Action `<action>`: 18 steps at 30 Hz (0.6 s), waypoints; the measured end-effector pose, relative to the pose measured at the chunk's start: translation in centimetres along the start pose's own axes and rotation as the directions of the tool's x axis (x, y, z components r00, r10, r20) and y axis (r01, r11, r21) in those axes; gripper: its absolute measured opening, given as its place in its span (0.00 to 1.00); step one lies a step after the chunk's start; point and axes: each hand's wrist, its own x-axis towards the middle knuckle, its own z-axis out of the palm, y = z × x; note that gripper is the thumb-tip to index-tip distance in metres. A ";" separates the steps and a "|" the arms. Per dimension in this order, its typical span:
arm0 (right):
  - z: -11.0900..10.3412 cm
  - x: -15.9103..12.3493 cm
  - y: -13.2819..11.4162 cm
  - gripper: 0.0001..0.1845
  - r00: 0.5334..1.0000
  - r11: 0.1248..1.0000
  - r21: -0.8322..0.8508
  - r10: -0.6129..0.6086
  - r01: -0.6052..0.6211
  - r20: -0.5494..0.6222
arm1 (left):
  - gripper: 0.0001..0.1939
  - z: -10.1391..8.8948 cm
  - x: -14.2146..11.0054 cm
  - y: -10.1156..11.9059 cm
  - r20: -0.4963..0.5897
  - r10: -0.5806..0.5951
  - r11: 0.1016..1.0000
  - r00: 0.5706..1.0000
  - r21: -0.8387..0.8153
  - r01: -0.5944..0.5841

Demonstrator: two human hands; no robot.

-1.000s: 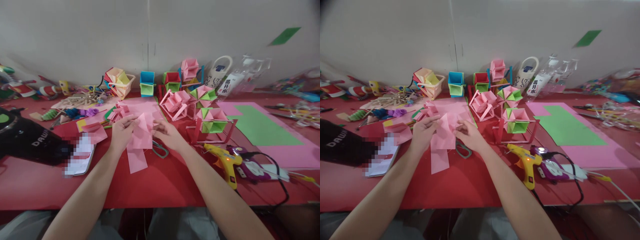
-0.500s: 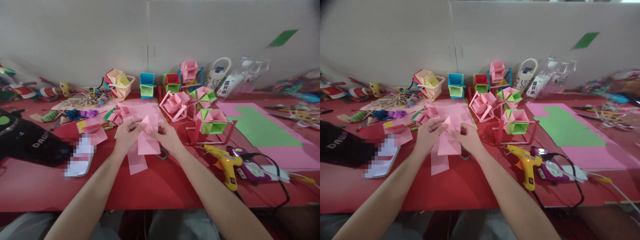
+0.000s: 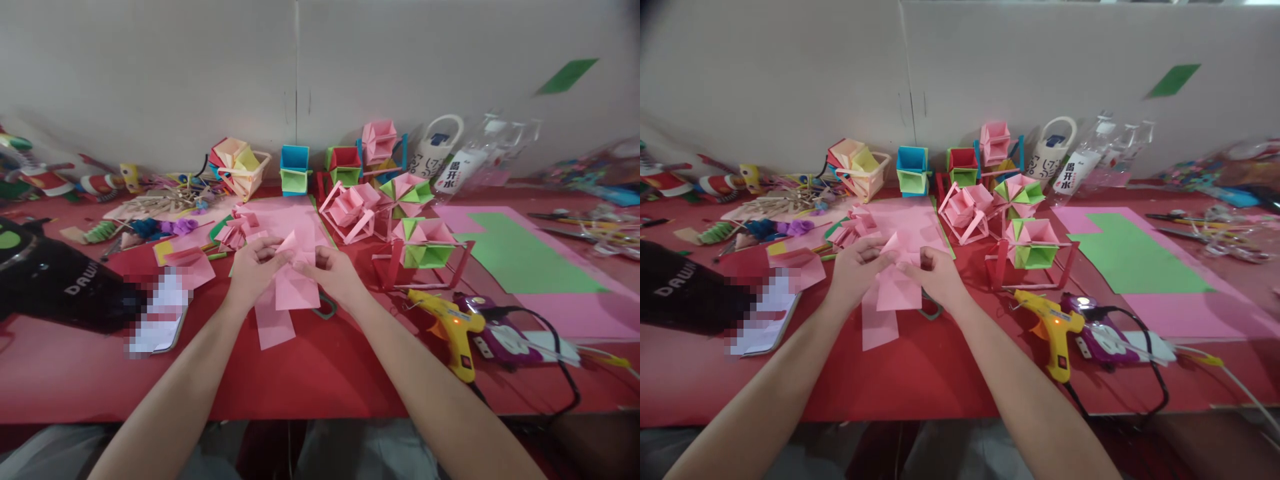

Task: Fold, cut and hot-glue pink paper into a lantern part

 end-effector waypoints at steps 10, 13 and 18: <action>-0.4 0.4 0.4 0.21 0.996 0.975 0.207 0.088 -0.079 -0.034 | 0.22 -0.3 0.4 -0.6 0.005 -0.052 0.990 0.999 -0.130 0.052; -0.4 0.4 0.3 0.21 0.995 0.978 0.196 0.086 -0.075 -0.048 | 0.22 -0.4 0.4 -0.5 0.019 -0.047 0.991 0.999 -0.121 0.049; -0.5 0.4 0.4 0.19 0.993 0.976 0.196 0.105 -0.092 -0.057 | 0.23 -0.5 0.4 -0.3 0.049 -0.058 0.993 0.997 -0.099 0.062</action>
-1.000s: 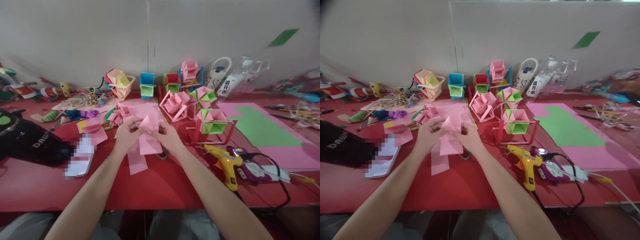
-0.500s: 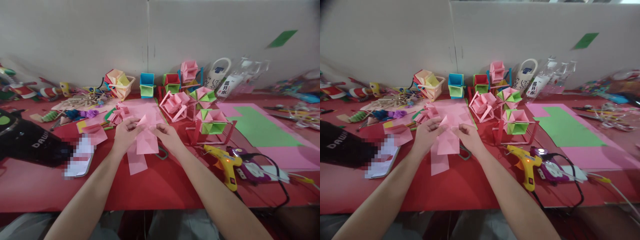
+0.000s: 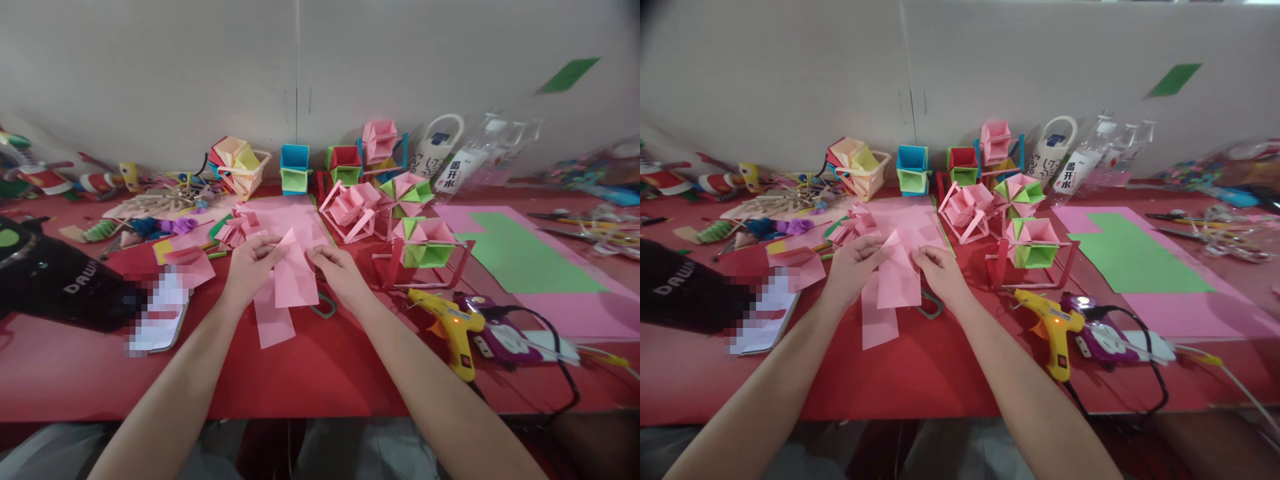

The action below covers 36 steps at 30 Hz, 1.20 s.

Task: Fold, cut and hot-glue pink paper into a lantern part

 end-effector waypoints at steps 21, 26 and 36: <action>1.3 -0.4 -0.2 0.25 1.000 0.998 0.059 0.027 -0.026 -0.015 | 0.19 -0.4 -0.2 1.0 -0.050 0.105 0.987 0.993 0.130 -0.098; 1.1 -0.3 -0.3 0.22 0.996 0.995 0.060 0.084 -0.084 0.005 | 0.17 -1.2 0.1 1.3 -0.089 0.132 0.982 0.987 0.149 -0.117; 0.1 -0.2 -0.4 0.16 0.996 0.992 0.099 0.076 -0.081 0.056 | 0.13 -2.9 1.2 0.4 -0.199 0.177 0.982 0.964 0.100 -0.160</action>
